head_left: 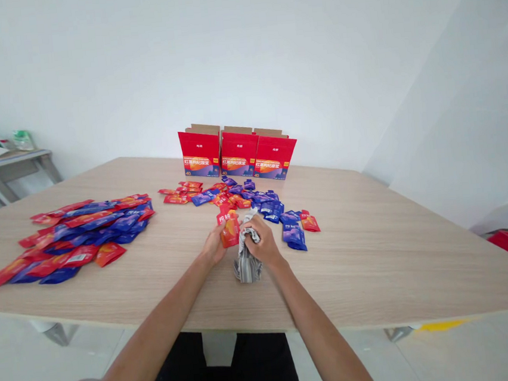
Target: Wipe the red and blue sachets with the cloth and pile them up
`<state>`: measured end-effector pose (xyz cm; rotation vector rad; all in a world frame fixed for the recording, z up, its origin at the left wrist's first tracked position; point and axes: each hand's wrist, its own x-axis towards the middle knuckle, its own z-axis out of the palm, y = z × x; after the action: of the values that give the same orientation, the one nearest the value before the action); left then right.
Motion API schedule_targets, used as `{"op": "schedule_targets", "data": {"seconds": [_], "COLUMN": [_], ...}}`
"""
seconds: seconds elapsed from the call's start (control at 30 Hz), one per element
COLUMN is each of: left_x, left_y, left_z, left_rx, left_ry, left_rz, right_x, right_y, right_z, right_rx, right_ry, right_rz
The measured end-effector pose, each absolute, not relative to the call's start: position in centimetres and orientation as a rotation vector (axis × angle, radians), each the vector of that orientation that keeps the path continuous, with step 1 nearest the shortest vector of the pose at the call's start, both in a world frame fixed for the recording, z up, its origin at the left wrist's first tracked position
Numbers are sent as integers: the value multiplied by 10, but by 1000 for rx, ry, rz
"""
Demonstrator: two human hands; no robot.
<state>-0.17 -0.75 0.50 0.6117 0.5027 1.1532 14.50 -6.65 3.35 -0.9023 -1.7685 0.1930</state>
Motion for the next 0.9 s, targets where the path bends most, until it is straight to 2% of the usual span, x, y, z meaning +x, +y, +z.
{"op": "schedule_targets", "data": {"seconds": [0.2, 0.47, 0.57, 0.77, 0.9], "left_x": [2, 17, 17, 6, 5], "left_y": [-13, -28, -28, -17, -18], "left_z": [-1, -8, -7, 2, 3], "left_rx": [641, 719, 700, 607, 608], "left_ry": [504, 487, 505, 578, 567], "left_rz": [986, 779, 829, 1007, 978], "right_x": [136, 143, 143, 131, 130], "right_y": [-63, -60, -60, -62, -62], "right_z": [20, 24, 24, 15, 17], "right_rx": [-958, -1164, -1127, -953, -1004], "right_ry": [-2060, -1650, -1701, -2166, -2102], "right_rz": [333, 132, 163, 428, 379]}}
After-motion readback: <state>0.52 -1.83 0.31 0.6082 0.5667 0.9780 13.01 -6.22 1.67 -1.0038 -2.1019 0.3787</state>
